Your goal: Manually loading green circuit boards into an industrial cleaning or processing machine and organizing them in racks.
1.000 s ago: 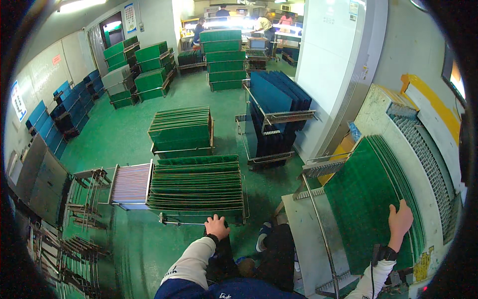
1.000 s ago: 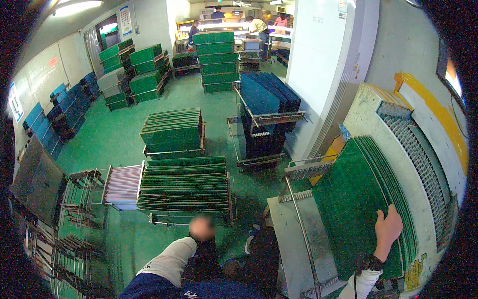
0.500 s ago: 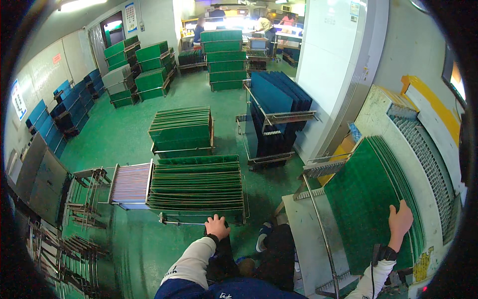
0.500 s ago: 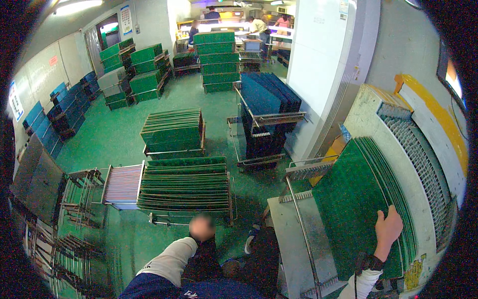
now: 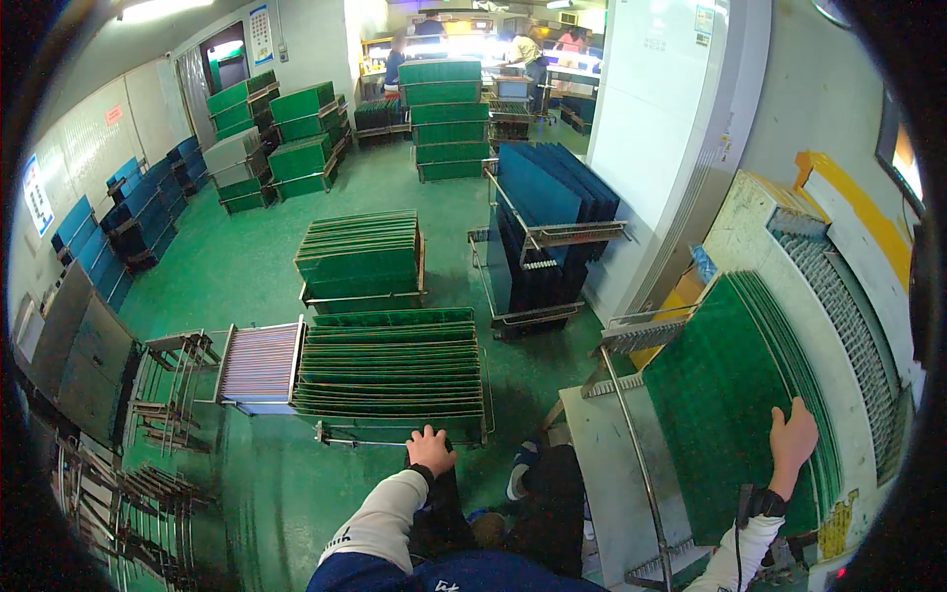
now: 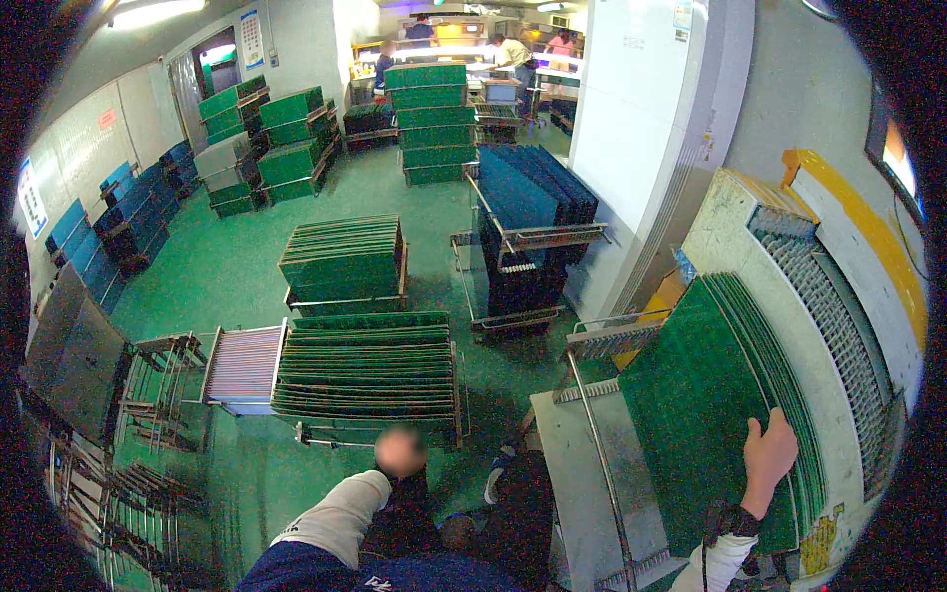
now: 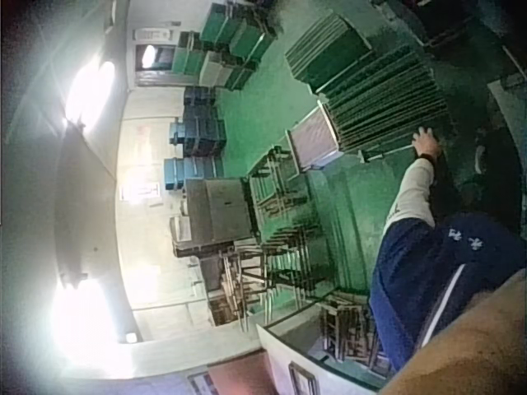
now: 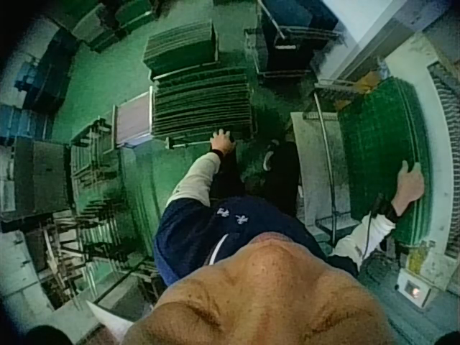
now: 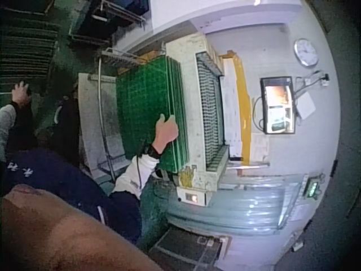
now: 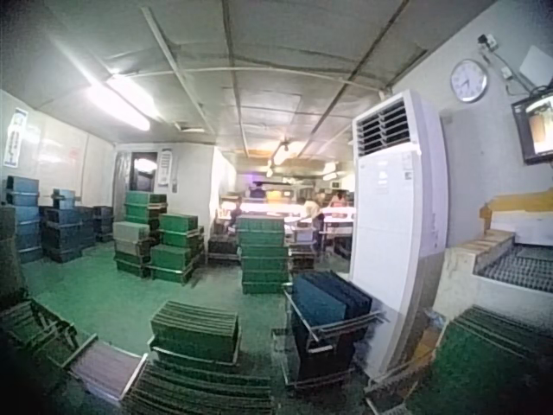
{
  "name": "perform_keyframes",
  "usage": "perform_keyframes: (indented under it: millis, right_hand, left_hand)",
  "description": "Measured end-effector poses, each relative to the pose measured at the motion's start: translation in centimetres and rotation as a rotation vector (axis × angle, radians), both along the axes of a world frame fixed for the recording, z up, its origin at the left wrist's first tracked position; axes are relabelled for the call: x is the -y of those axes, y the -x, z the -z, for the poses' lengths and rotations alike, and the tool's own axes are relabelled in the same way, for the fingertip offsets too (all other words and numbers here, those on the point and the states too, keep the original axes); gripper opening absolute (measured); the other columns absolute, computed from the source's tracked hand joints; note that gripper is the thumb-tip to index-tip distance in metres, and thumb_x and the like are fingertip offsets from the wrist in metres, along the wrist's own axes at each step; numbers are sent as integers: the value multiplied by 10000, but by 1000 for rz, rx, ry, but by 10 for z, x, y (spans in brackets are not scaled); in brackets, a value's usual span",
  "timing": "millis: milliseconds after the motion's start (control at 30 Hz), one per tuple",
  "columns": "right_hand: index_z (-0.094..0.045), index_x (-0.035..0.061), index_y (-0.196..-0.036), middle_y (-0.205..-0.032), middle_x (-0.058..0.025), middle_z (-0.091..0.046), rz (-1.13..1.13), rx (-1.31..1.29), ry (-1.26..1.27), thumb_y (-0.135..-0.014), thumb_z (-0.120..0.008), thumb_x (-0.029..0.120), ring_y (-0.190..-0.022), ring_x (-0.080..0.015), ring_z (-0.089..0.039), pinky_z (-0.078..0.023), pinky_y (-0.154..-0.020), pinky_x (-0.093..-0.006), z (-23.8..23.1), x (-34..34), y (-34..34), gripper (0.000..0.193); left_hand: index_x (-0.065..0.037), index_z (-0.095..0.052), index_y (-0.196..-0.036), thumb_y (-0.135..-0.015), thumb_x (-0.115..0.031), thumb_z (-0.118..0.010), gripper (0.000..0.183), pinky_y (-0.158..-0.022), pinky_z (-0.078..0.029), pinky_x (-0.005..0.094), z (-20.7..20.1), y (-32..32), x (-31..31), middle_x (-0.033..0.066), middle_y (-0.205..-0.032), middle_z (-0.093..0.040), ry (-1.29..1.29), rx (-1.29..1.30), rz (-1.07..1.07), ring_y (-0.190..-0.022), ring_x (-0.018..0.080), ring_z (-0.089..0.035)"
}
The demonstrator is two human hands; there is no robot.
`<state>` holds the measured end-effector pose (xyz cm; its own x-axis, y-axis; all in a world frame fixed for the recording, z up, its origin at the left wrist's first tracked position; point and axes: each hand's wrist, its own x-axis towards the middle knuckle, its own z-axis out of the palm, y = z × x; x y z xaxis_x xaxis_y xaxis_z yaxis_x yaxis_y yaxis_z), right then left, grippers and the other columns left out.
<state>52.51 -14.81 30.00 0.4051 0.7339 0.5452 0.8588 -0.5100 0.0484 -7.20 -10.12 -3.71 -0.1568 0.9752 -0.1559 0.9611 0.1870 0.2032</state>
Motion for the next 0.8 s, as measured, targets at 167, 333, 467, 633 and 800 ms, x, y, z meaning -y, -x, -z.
perform_keyframes:
  millis: [167, 333, 467, 633, 800]
  right_hand:
    - [-636, 0, -1240, -1005, -247, -685, 10, -21, 7, -840, -764, 288, -963, -426, -649, -503, -819, -512, -3, 0, 5, 510]
    - [-635, 4, -1241, -1006, -248, -684, 43, -53, 38, -839, -763, 285, -962, -429, -649, -505, -816, -512, -10, 0, 14, 507]
    - [-637, 3, -1238, -998, -249, -684, 13, -21, 2, -836, -763, 284, -952, -430, -650, -506, -812, -512, -3, 0, 5, 506]
    - [-640, -1, -1232, -987, -245, -685, 12, -8, -2, -834, -764, 283, -939, -426, -653, -507, -809, -510, -1, 1, 2, 505]
    - [-634, 14, -1180, -877, -220, -679, -57, 92, -66, -816, -780, 262, -840, -412, -656, -496, -737, -516, 8, -2, -6, 464]
  left_hand:
    - [-145, -689, -1160, -741, -396, -723, 490, -917, -466, 547, 2, 1, 0, 136, -1214, -574, -7, 0, -3, -1138, 396, -541]
    - [-148, -684, -1178, -746, -408, -729, 505, -931, -462, 548, 0, 0, 0, 135, -1223, -571, 3, 1, -7, -1149, 396, -539]
    - [-151, -679, -1195, -752, -412, -730, 517, -945, -458, 548, 1, 0, -1, 131, -1239, -569, 25, -2, -13, -1161, 393, -533]
    - [-151, -680, -1197, -756, -414, -729, 516, -944, -458, 546, 1, 0, -1, 129, -1241, -568, 20, -10, -3, -1163, 389, -531]
    - [-146, -670, -1218, -763, -441, -730, 546, -944, -463, 551, 0, 1, 0, 143, -1248, -565, 33, -18, 5, -1167, 401, -532]
